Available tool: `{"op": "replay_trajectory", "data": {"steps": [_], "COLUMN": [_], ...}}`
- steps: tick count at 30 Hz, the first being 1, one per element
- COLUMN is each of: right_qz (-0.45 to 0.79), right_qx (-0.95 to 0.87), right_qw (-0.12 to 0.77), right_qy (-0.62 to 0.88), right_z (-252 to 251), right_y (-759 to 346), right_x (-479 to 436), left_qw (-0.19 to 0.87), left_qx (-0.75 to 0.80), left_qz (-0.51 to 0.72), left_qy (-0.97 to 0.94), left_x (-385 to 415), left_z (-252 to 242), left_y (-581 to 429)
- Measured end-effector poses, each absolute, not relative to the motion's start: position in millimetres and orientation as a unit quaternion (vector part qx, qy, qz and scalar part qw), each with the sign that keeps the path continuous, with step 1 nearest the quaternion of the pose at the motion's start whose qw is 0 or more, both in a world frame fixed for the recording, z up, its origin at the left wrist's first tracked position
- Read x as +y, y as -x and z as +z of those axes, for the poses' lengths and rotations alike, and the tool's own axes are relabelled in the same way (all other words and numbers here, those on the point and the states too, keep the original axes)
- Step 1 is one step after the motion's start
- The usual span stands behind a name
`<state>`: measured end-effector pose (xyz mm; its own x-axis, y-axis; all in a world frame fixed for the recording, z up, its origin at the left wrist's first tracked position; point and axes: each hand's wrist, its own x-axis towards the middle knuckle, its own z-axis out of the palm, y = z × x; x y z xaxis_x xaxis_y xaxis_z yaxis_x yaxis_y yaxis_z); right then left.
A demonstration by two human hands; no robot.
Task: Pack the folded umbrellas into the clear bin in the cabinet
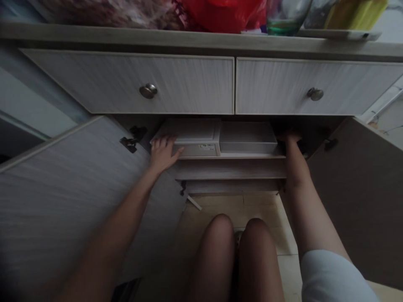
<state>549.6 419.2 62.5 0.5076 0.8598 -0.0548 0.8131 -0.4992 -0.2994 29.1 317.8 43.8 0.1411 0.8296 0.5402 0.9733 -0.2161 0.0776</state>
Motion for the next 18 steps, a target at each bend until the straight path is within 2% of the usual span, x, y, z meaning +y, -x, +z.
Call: {"op": "replay_trajectory", "data": {"steps": [8, 13, 18], "right_qz": [0.075, -0.03, -0.123], "right_qx": [-0.51, -0.6, -0.605], "right_qw": [0.138, 0.322, 0.42], "right_qy": [0.846, 0.732, 0.665], "right_z": [69.9, 73.1, 72.9], "right_y": [-538.2, -529.8, -552.8], "right_x": [411.0, 317.2, 149.9], "left_qw": [0.127, 0.126, 0.07], "left_qx": [-0.618, -0.622, -0.625], "left_qz": [-0.235, -0.22, -0.246], "left_qy": [0.739, 0.74, 0.738], "left_x": [318.2, 318.1, 324.5], "left_z": [44.8, 46.6, 59.0], "left_y": [-29.4, -29.6, -27.4]}}
